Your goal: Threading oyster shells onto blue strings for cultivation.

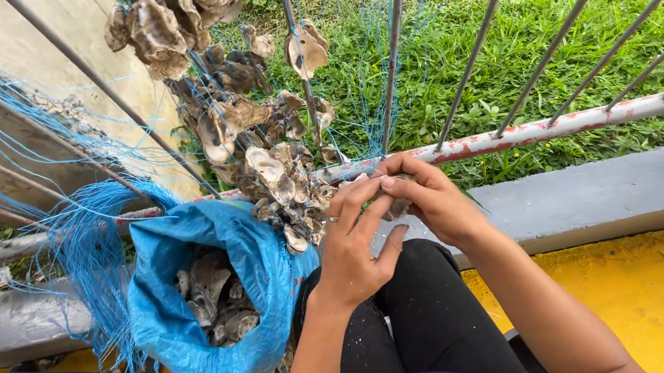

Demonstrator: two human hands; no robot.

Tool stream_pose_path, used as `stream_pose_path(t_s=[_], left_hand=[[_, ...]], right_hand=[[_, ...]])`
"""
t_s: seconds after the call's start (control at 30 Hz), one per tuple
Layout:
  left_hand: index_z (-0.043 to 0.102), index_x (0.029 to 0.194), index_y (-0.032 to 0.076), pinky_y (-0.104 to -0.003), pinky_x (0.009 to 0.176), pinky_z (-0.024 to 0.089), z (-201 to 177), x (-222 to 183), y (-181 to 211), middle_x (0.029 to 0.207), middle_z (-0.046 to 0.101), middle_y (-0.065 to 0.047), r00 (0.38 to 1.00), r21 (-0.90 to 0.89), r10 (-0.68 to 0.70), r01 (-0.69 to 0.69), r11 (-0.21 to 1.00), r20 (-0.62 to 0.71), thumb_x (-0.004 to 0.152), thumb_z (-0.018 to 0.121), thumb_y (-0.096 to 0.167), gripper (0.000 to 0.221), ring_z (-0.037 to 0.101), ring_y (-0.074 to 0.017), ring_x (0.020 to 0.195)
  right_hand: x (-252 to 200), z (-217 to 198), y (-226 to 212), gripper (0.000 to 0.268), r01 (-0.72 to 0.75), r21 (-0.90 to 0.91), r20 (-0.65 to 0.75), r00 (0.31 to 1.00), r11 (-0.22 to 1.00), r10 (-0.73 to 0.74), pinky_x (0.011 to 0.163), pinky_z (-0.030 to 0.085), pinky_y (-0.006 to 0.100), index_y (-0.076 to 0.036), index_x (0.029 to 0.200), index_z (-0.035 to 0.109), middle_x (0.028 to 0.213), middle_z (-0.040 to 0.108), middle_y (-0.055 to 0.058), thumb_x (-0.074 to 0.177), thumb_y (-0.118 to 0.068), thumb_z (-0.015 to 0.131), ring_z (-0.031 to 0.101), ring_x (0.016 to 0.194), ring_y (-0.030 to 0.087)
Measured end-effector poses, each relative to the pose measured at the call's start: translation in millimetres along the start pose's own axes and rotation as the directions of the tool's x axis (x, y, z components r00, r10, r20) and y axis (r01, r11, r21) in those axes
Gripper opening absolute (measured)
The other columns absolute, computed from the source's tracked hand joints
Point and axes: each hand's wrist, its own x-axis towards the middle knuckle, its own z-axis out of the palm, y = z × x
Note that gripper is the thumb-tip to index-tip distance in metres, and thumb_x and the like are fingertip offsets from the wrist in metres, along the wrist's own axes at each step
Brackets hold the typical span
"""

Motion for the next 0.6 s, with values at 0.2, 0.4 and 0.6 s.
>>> stream_pose_path(t_s=[0.2, 0.4, 0.6], left_hand=[[0.063, 0.134, 0.002, -0.045, 0.119, 0.042, 10, -13, -4, 0.144, 0.056, -0.013, 0.994, -0.188, -0.107, 0.109, 0.976, 0.020, 0.088, 0.078, 0.009, 0.049, 0.053, -0.0351, 0.138], [0.064, 0.127, 0.004, -0.036, 0.115, 0.050, 34, -27, -19, 0.137, 0.059, -0.011, 0.898, -0.516, -0.425, 0.313, 0.797, -0.112, 0.093, 0.075, 0.002, 0.037, 0.061, -0.0237, 0.132], [0.061, 0.123, 0.003, -0.031, 0.097, 0.058, 35, -17, -16, 0.114, 0.059, -0.006, 0.883, -0.486, -0.467, 0.431, 0.760, 0.052, 0.084, 0.083, 0.009, 0.045, 0.070, -0.0174, 0.105]], right_hand=[[-7, 21, -6, 0.016, 0.244, -0.211, -0.090, 0.959, 0.947, -0.267, 0.062, 0.046, 0.025, -0.002, 0.108, 0.068, 0.101, 0.054, 0.001, 0.100, -0.014, 0.064, 0.056, 0.074, 0.009], [-8, 15, 16, 0.015, 0.438, -0.454, -0.021, 0.865, 0.776, -0.501, 0.077, 0.045, 0.022, -0.002, 0.108, 0.069, 0.103, 0.054, 0.001, 0.107, -0.014, 0.061, 0.053, 0.089, 0.008], [-5, 4, 28, 0.010, 0.488, -0.485, 0.072, 0.849, 0.726, -0.523, 0.088, 0.043, 0.027, -0.003, 0.104, 0.071, 0.106, 0.056, 0.003, 0.101, -0.012, 0.068, 0.053, 0.100, 0.013]])
